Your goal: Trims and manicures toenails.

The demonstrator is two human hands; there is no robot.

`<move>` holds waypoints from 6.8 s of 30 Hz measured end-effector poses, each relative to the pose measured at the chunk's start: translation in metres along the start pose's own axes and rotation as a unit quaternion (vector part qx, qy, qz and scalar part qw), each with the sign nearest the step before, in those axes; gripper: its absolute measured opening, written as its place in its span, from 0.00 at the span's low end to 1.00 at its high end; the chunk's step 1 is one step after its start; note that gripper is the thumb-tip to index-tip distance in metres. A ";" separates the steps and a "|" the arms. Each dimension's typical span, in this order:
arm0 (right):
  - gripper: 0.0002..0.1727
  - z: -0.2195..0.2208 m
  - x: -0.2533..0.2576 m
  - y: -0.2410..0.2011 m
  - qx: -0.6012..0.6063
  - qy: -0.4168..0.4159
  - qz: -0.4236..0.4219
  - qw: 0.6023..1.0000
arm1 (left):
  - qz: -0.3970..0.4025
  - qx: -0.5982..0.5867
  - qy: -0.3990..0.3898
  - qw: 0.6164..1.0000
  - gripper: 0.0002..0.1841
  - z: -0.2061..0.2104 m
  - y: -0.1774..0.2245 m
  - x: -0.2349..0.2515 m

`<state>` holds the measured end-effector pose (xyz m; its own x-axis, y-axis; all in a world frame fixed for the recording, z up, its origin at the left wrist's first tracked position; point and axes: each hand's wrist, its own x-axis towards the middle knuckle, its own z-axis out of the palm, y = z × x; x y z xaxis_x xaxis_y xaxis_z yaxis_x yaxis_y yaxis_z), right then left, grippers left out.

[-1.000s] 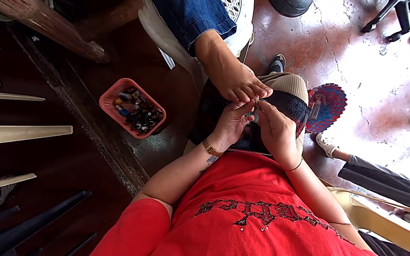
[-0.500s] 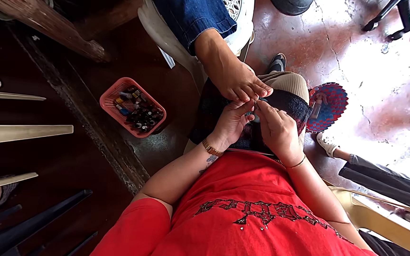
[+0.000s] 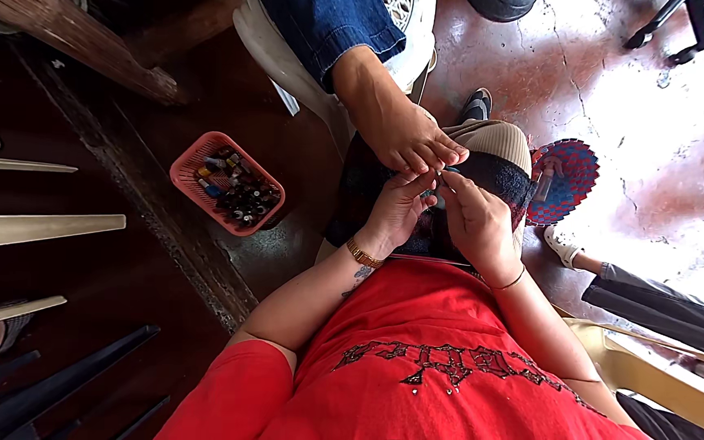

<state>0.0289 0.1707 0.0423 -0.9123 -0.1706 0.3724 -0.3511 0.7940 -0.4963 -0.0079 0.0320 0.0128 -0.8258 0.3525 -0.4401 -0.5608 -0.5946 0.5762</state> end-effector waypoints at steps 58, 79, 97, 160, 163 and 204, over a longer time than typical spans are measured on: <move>0.15 0.016 -0.004 0.009 0.000 0.058 -0.012 0.998 | -0.061 -0.154 -0.105 0.981 0.03 -0.015 -0.005 0.018; 0.14 0.002 0.002 -0.008 0.127 0.027 0.110 0.985 | -0.046 -0.117 -0.101 0.987 0.06 -0.014 -0.005 0.015; 0.15 0.005 0.000 -0.005 0.046 0.023 0.030 0.998 | -0.041 -0.130 -0.099 0.986 0.07 -0.014 -0.005 0.014; 0.12 0.000 0.003 -0.007 0.280 0.046 0.135 0.949 | -0.048 -0.089 -0.102 0.990 0.05 -0.016 -0.006 0.010; 0.16 -0.004 0.011 -0.006 0.184 0.035 0.055 0.981 | -0.048 -0.118 -0.101 0.987 0.07 -0.011 -0.001 0.005; 0.13 0.006 -0.008 0.024 0.417 -0.084 0.110 0.898 | -0.058 -0.037 0.082 0.994 0.12 0.008 0.018 -0.015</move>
<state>0.0264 0.1873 0.0232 -0.9735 -0.2039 0.1040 -0.1299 0.1181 -0.9845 -0.0063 0.0217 0.0351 -0.7325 0.3025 -0.6099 -0.6402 -0.6109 0.4658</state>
